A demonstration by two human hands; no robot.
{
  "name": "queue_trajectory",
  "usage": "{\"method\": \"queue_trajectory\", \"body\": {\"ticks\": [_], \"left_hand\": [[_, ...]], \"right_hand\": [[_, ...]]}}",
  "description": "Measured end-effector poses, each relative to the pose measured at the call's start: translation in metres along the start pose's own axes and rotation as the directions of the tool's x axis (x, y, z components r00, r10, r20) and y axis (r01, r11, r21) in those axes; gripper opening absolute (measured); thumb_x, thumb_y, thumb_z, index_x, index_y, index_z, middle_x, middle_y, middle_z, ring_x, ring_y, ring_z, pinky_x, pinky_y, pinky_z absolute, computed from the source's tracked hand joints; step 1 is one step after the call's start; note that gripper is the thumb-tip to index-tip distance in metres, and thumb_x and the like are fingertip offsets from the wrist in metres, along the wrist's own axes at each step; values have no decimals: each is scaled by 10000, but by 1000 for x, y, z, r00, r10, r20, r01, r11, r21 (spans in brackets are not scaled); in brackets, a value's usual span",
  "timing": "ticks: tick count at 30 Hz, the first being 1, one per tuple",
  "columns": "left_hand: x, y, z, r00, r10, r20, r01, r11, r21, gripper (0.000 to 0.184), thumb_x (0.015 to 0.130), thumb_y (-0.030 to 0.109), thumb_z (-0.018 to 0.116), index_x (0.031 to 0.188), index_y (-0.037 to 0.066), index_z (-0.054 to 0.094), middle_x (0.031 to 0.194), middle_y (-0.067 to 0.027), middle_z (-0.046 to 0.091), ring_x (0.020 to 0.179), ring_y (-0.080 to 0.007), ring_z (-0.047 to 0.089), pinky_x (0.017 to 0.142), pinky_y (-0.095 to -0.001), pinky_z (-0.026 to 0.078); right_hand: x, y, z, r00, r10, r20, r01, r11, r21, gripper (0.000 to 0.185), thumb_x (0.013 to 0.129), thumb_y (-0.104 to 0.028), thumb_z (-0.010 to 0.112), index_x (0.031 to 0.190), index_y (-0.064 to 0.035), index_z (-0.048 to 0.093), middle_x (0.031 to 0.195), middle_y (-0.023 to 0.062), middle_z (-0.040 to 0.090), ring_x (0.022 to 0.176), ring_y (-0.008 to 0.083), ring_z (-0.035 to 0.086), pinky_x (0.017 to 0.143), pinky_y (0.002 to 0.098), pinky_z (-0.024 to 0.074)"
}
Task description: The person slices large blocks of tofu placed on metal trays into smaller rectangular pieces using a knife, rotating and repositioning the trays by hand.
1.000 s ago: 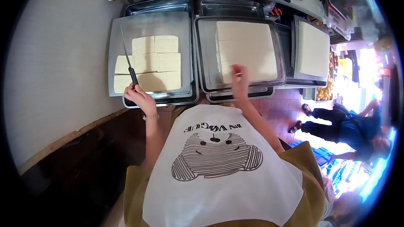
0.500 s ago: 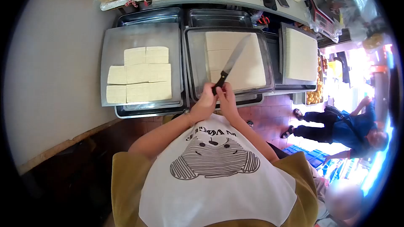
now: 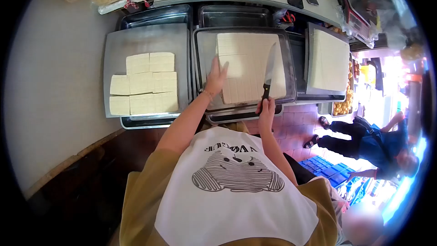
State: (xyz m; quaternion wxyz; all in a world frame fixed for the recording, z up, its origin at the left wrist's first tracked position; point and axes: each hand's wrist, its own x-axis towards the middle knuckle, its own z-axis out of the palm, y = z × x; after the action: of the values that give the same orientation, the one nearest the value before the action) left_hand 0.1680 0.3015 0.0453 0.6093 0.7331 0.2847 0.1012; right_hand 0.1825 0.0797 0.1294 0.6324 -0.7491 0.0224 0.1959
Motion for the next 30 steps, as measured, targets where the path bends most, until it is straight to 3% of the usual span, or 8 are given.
{"method": "queue_trajectory", "body": {"ticks": [3, 6, 12, 17, 21, 24, 27, 30], "left_hand": [[39, -63, 26, 980, 183, -77, -159, 956, 245, 699, 933, 348, 449, 1404, -75, 154, 1462, -242, 231, 1366, -325, 231, 1115, -360, 175], [46, -35, 31, 994, 50, -100, -54, 998, -30, 738, 933, 350, 447, 1406, -103, 107, 1487, -261, 129, 1401, -332, 101, 1134, -337, 92], [48, -22, 38, 994, 35, -102, -36, 999, -7, 719, 932, 311, 456, 1404, -106, 110, 1459, -279, 202, 1382, -327, 185, 1124, -337, 150], [34, -16, 13, 986, 137, -94, -143, 988, -53, 647, 933, 241, 459, 1403, -91, 165, 1331, -239, 424, 1214, -303, 436, 1019, -339, 324], [8, -29, 10, 961, 206, -186, -168, 965, 202, 611, 915, 188, 470, 1394, -85, 206, 1282, -239, 475, 1160, -306, 491, 986, -344, 358], [-14, -17, 16, 998, -58, -36, 48, 973, -226, 617, 895, 178, 488, 1382, -93, 225, 1319, -274, 434, 1228, -328, 441, 1031, -349, 325], [-13, -22, 27, 997, 65, -48, -62, 997, 55, 629, 883, 199, 512, 1373, -96, 249, 1337, -287, 412, 1260, -342, 410, 1049, -357, 310], [-2, -26, 31, 1000, 22, -9, -22, 996, 86, 628, 879, 217, 523, 1358, -104, 271, 1332, -285, 418, 1247, -343, 424, 1033, -361, 330]], "right_hand": [[-9, 13, 1, 996, 74, 51, -77, 996, 54, 164, 981, -179, 419, 1056, -43, 470, 698, -7, 473, 572, 53, 413, 494, 184, 335], [-20, 17, 3, 984, 139, 112, -148, 986, 78, 168, 982, -175, 419, 1070, -40, 468, 699, -9, 473, 574, 51, 412, 504, 187, 347], [-9, 28, -8, 970, 173, 174, -174, 985, -6, 202, 979, -217, 440, 1097, -55, 469, 704, -10, 496, 549, 43, 422, 481, 182, 360], [7, 27, -6, 981, 109, 160, -109, 994, -6, 183, 977, -213, 442, 1022, -41, 487, 674, -11, 476, 555, 45, 409, 478, 186, 331], [12, 24, 1, 986, 81, 149, -66, 993, -101, 174, 971, -176, 449, 1008, -12, 494, 670, -1, 456, 593, 69, 409, 535, 216, 351], [7, 18, 9, 989, 32, 142, -17, 994, -108, 174, 970, -175, 454, 989, -7, 490, 674, 1, 442, 613, 76, 399, 553, 224, 346], [6, 11, 15, 989, 32, 142, -25, 998, -51, 171, 969, -173, 455, 984, -6, 488, 680, 3, 441, 610, 76, 401, 553, 222, 352], [6, 16, 16, 991, 17, 136, -12, 999, -38, 169, 969, -172, 458, 991, -8, 491, 684, 4, 440, 614, 75, 405, 559, 221, 357]]}}
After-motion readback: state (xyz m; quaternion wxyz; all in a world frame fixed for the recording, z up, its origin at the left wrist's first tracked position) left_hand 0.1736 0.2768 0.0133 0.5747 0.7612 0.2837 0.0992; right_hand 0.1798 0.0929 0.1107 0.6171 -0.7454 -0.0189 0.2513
